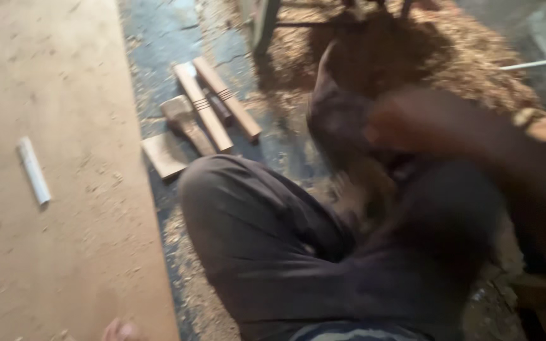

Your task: The person works on wood joints by hand, using a mallet and a chisel to shape the wood while sitting on the floor.

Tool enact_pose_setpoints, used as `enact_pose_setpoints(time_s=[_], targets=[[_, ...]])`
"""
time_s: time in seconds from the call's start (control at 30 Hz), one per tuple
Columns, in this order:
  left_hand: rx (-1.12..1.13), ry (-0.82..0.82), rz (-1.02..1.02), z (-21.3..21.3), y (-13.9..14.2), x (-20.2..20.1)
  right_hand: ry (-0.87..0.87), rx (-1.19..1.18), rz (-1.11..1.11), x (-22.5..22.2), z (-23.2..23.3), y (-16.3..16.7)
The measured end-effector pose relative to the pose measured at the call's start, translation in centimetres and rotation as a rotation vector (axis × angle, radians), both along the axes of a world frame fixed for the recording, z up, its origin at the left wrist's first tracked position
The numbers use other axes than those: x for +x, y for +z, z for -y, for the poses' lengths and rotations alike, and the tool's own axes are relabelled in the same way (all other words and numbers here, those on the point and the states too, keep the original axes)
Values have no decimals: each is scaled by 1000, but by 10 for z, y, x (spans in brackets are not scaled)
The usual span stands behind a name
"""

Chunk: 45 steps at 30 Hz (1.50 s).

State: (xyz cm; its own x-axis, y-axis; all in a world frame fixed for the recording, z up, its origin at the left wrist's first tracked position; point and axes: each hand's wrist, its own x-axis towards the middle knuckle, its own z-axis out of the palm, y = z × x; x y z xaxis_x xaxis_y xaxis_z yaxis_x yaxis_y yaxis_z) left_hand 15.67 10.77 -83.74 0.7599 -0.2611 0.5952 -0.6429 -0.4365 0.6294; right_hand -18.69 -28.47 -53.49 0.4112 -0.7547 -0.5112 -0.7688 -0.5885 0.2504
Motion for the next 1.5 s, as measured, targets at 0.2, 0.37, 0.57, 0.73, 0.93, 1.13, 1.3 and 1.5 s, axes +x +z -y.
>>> enact_pose_setpoints(time_s=[0.2, 0.37, 0.57, 0.73, 0.93, 1.13, 1.3, 1.5], targets=[[-104, -692, -189, 81, 99, -94, -768, 280, -192, -162, -155, -30], [429, -662, -41, 135, 160, -133, -505, 394, -124, -223, -209, -125], [641, -1072, -342, 110, 184, -126, -527, 436, -59, -247, -220, -153], [636, -860, -809, 30, 135, -57, -478, 387, 6, -215, -202, -160], [807, 245, -292, -15, 55, -59, -318, 472, 290, -120, -115, -131], [921, 507, -255, -76, 8, -109, 229, 216, 391, 40, -21, -107], [825, 487, -47, -91, -14, -98, 203, 533, 454, 139, -31, -153], [800, 443, -29, -104, -21, -82, 288, 657, 351, 175, -35, -190]])
